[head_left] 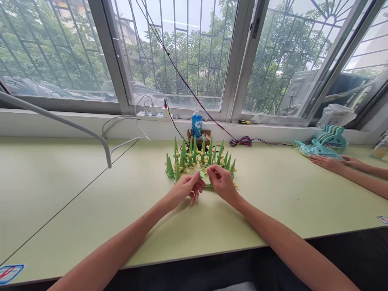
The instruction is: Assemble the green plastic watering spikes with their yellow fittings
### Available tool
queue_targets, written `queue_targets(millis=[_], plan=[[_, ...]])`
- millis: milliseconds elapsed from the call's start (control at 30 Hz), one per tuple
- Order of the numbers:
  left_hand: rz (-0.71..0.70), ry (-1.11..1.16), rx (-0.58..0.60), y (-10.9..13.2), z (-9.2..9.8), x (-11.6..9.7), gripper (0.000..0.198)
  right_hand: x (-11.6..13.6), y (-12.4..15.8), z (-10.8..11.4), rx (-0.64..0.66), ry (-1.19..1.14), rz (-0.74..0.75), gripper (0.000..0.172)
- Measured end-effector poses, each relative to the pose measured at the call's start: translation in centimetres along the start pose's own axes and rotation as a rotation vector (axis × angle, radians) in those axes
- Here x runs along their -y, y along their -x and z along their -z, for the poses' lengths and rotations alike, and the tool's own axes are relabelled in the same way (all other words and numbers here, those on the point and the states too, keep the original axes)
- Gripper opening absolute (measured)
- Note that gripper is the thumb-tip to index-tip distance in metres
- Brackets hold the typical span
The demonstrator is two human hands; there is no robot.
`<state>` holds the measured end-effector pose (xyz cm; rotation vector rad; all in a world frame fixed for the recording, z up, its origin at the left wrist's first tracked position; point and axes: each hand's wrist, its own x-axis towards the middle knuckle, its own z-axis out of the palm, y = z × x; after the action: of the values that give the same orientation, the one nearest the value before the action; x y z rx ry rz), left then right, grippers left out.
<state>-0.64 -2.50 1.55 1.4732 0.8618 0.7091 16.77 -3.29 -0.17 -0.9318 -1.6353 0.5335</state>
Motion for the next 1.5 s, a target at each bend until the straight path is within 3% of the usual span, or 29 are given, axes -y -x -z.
queue_targets(millis=[233, 567, 1000, 1133, 1300, 1500], plan=[[-0.062, -0.002, -0.012, 0.12, 0.29, 0.15, 0.052, -0.1, -0.03, -0.09, 0.029, -0.016, -0.029, 0.03], [-0.271, -0.294, -0.1, 0.49, 0.42, 0.25, 0.038, 0.04, -0.06, 0.03, 0.028, 0.053, -0.051, 0.034], [-0.391, -0.518, -0.239, 0.36, 0.24, 0.42, 0.022, 0.04, 0.0, -0.07, 0.045, 0.074, -0.047, 0.034], [-0.393, -0.463, -0.243, 0.31, 0.01, 0.4, 0.024, 0.34, 0.1, -0.16, 0.018, 0.062, -0.051, 0.034], [-0.343, -0.237, -0.232, 0.17, -0.16, 0.32, 0.032, 0.07, 0.05, -0.27, -0.07, 0.009, -0.045, 0.032], [-0.109, 0.045, -0.047, 0.02, 0.09, -0.02, 0.062, 0.09, 0.0, -0.18, -0.091, 0.002, -0.027, 0.033]])
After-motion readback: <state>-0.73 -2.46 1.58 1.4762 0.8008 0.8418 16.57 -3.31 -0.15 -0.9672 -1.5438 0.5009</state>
